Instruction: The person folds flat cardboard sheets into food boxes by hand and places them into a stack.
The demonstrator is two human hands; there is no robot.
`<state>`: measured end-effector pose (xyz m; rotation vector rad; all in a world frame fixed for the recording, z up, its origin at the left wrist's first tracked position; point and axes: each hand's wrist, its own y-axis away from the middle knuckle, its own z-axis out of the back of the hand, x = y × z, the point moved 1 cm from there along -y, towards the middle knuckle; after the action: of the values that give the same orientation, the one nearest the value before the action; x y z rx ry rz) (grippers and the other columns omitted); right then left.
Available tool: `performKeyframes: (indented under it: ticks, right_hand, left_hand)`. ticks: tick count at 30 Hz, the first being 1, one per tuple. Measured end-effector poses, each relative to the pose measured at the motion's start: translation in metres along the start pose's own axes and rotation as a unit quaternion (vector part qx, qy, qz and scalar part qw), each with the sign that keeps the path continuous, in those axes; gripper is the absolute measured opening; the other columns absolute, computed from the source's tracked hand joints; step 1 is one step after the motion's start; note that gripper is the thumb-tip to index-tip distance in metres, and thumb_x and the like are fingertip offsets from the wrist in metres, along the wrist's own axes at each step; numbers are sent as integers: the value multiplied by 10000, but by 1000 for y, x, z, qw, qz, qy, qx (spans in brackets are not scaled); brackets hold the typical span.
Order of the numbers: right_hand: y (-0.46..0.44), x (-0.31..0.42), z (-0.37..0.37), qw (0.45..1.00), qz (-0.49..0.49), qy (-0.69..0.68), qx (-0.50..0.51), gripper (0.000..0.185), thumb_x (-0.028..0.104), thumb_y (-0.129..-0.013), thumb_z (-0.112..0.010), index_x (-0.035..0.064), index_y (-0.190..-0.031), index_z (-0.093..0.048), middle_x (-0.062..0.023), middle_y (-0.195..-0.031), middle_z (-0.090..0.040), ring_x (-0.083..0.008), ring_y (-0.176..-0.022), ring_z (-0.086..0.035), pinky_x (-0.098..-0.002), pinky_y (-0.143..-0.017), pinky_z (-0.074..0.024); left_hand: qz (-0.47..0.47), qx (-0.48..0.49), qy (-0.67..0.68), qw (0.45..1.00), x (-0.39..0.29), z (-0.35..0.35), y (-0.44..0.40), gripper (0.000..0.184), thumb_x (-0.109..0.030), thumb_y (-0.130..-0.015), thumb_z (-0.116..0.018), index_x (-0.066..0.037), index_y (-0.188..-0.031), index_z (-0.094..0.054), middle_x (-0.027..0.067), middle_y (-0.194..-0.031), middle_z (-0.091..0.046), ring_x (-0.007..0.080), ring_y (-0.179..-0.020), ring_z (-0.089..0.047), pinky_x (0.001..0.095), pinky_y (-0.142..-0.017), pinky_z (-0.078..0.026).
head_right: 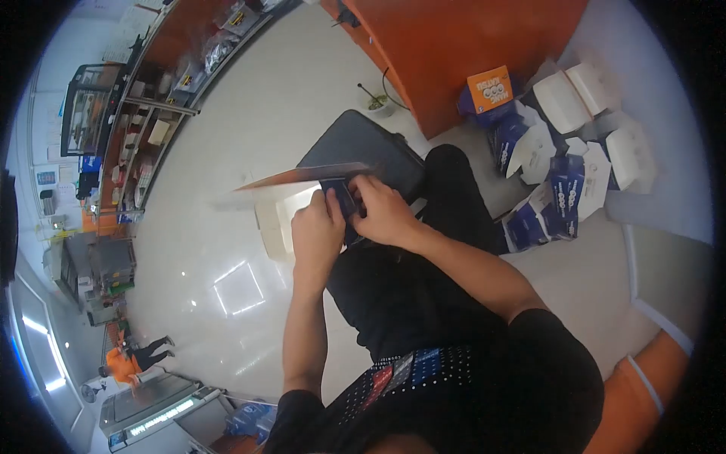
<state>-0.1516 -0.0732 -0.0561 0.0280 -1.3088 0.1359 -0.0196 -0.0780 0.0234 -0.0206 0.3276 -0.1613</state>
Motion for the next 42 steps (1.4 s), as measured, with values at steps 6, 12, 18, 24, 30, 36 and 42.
performKeyframes:
  ticks: [6, 12, 18, 24, 30, 36, 42]
  right_hand:
    - [-11, 1, -7, 987, 47, 142, -59, 149, 101, -776, -717, -1, -826, -620, -166, -729, -686, -368, -672, -688, -449, -625, -550]
    - [-19, 4, -6, 980, 60, 171, -81, 162, 169, -826, -669, 8, -821, -653, -225, -697, -676, -437, -633, -674, -532, -602, -555]
    - [-21, -2, -13, 972, 85, 196, -102, 170, 180, -838, -667, 13, -812, -649, -211, -686, -674, -421, -623, -676, -521, -588, -559]
    - [-19, -10, -15, 973, 123, 166, -103, 162, 181, -848, -668, 29, -805, -631, -198, -697, -673, -416, -632, -670, -524, -584, -550]
    - [-18, -11, -9, 981, 94, 148, -89, 207, 189, -899, -651, 25, -784, -595, -191, -703, -655, -411, -663, -656, -512, -593, -505]
    - [-15, 26, 11, 987, 42, 142, -61, 258, 211, -953, -610, 23, -777, -594, -173, -685, -632, -395, -635, -640, -503, -577, -483]
    - [-15, 27, -11, 968, 103, 218, -72, 227, 180, -926, -608, 4, -782, -621, -179, -762, -659, -389, -637, -667, -486, -586, -547]
  left_hand:
    - [15, 11, -82, 996, -5, 4, 0, 306, -200, -1007, -531, -2, -785, -602, 286, -644, -647, 457, -617, -679, 533, -574, -551]
    - [17, 33, -104, 994, -9, 7, -2, 305, -208, -997, -528, -1, -795, -625, 279, -672, -664, 463, -638, -686, 534, -599, -563]
    - [-8, 64, -125, 990, -1, 3, -12, 290, -209, -968, -539, 5, -804, -646, 269, -707, -681, 447, -675, -702, 519, -619, -572]
    - [-16, 106, -141, 984, -3, 2, -21, 304, -243, -955, -553, -4, -806, -666, 234, -746, -707, 416, -711, -719, 501, -647, -577]
    - [-41, 135, -129, 982, 1, -6, -29, 374, -308, -993, -525, -26, -816, -696, 231, -762, -706, 406, -728, -718, 495, -667, -570]
    - [96, -158, 26, 982, 37, 21, 3, 220, -253, -989, -622, -63, -900, -691, 114, -767, -699, 327, -709, -686, 440, -669, -519]
    - [170, -203, -68, 962, 101, 19, 9, 249, -233, -1023, -523, -13, -1084, -622, 149, -928, -696, 378, -880, -673, 479, -767, -524]
